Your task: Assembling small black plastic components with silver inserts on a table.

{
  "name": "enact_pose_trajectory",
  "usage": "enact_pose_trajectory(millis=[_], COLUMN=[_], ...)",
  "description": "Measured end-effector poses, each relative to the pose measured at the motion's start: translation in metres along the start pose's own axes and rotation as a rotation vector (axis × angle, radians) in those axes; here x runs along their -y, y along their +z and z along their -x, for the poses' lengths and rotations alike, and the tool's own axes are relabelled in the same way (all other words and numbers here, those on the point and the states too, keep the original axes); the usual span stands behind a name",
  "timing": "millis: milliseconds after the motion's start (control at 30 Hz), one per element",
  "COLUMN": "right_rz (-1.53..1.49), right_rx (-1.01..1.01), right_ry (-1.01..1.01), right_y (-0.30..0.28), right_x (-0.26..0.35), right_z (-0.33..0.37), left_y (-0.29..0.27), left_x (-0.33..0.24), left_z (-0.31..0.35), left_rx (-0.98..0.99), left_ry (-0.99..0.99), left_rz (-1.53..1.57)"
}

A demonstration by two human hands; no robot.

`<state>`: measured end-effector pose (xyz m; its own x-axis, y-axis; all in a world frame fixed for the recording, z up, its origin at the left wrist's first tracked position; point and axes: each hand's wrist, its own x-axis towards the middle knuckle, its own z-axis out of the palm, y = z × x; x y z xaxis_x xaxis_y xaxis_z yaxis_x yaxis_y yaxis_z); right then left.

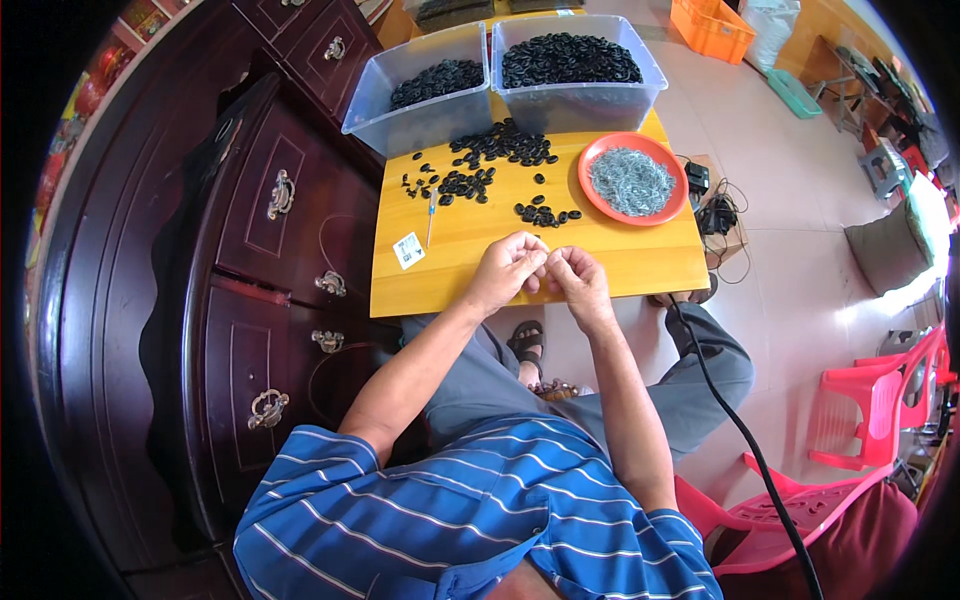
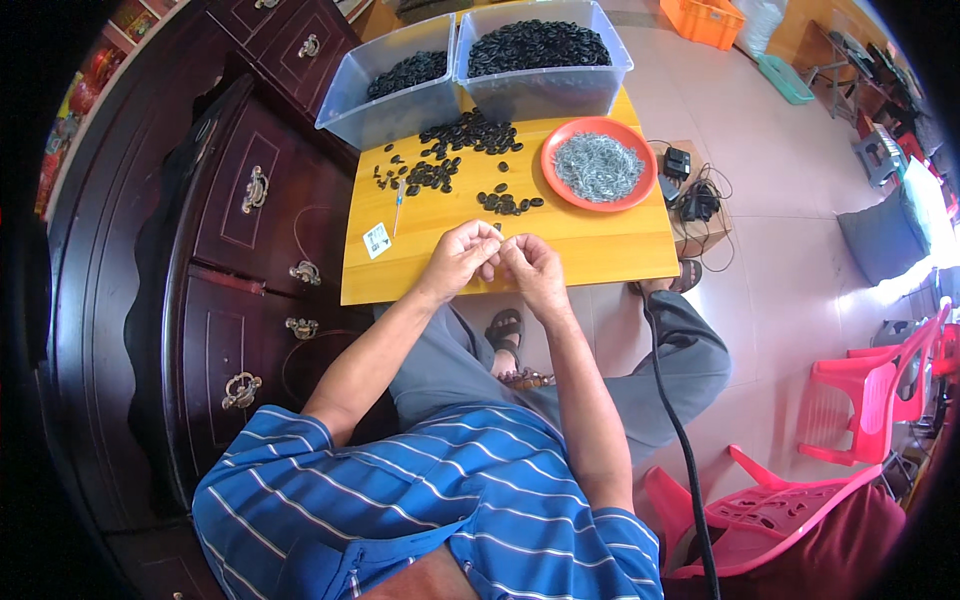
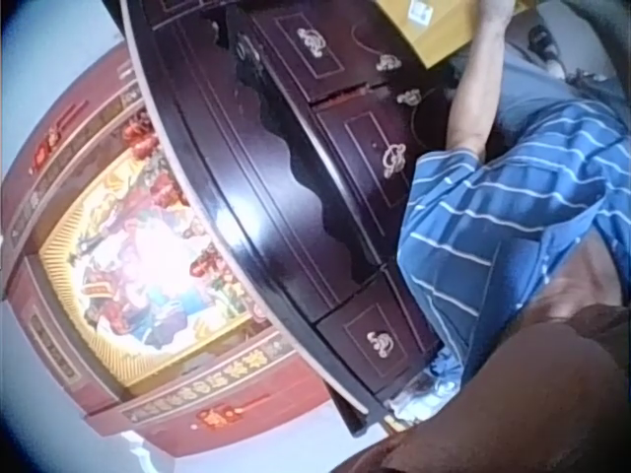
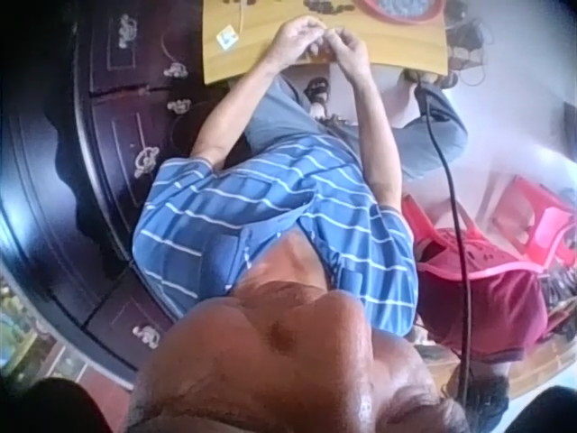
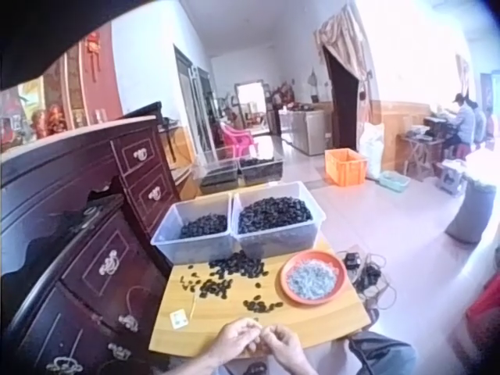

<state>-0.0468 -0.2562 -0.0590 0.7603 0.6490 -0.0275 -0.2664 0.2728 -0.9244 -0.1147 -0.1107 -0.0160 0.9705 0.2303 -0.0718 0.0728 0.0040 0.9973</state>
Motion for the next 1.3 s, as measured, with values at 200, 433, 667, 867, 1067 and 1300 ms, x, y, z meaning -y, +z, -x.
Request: enact_pose_trajectory(millis=[200,433,667,867,1067,1300], right_rz=[-0.006,0.045,0.003,-0.01,-0.032,0.036], right_rx=[-0.023,0.001,0.001,-0.003,0.018,0.019], right_ry=[0.011,0.012,0.021,0.061,0.06,0.083], right_y=[0.001,-0.004,-0.001,0.0,-0.004,-0.007], right_x=[0.003,0.0,0.001,0.006,0.007,0.002], right_z=[0.001,-0.003,-0.004,-0.004,-0.005,-0.006], left_y=[0.0,0.003,-0.001,0.004,0.008,0.006], left_x=[-0.001,-0.021,-0.021,-0.02,-0.024,-0.024], left_z=[0.002,0.003,0.005,0.002,0.003,0.005], left_rx=[-0.075,-0.134,-0.143,-0.21,-0.18,-0.152], left_ry=[0.121,0.455,0.395,0.446,0.442,0.557], left_rz=[-0.305,-0.757,-0.712,-0.734,-0.796,-0.899])
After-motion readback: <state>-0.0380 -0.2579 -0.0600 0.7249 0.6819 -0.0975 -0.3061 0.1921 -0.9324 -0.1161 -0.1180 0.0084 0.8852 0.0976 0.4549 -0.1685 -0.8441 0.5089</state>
